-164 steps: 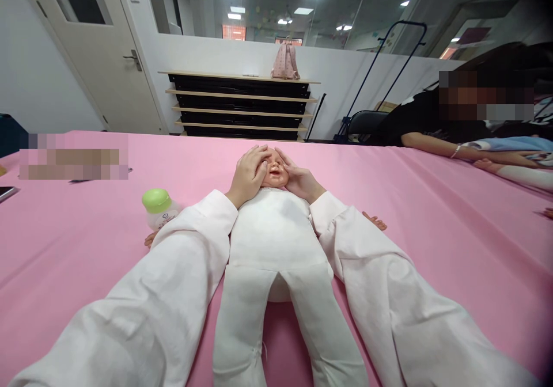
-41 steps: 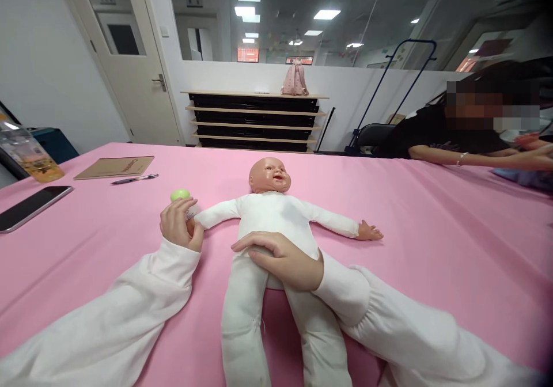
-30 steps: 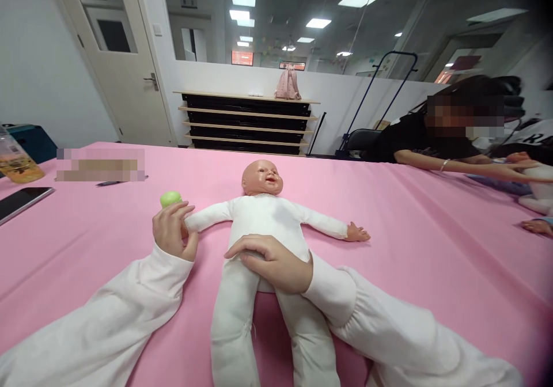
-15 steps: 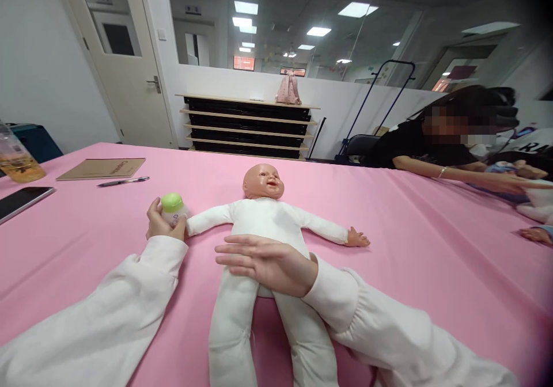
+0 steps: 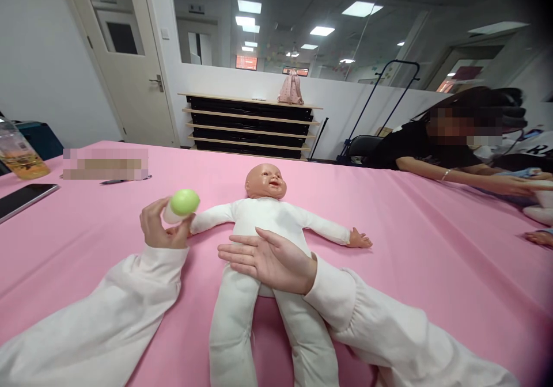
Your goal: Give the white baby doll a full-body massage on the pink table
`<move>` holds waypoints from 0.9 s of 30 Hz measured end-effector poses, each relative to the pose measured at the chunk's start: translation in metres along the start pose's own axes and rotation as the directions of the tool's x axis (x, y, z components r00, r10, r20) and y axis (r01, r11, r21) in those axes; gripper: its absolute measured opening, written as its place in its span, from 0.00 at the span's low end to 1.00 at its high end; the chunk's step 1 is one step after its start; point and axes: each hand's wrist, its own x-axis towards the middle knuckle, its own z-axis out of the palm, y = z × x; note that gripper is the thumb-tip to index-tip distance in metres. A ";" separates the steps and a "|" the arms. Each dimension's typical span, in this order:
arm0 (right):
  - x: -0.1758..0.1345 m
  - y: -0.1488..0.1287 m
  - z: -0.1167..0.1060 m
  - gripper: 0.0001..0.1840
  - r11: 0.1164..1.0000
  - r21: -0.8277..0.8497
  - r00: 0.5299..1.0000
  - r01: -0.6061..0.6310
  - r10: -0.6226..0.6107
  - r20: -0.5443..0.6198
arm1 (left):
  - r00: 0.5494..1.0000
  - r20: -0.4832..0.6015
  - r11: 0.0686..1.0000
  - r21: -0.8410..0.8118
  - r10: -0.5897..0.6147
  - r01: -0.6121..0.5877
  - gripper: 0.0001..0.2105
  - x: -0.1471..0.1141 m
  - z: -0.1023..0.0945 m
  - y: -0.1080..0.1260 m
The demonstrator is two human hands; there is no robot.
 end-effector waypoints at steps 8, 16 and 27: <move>0.003 0.001 0.000 0.31 1.000 -0.001 0.999 0.013 -0.013 0.036 | 0.716 0.108 0.724 -0.093 0.690 -0.684 0.13 -0.013 -0.011 0.032; 0.002 0.000 -0.001 0.31 0.999 0.029 1.000 -0.013 0.013 0.025 | 0.692 0.075 0.696 -0.076 0.718 -0.714 0.18 -0.006 -0.008 0.025; 0.001 0.001 -0.006 0.30 0.997 0.068 1.000 -0.023 0.022 0.017 | 0.875 0.265 0.855 -0.229 -0.405 0.465 0.30 -0.013 0.007 0.011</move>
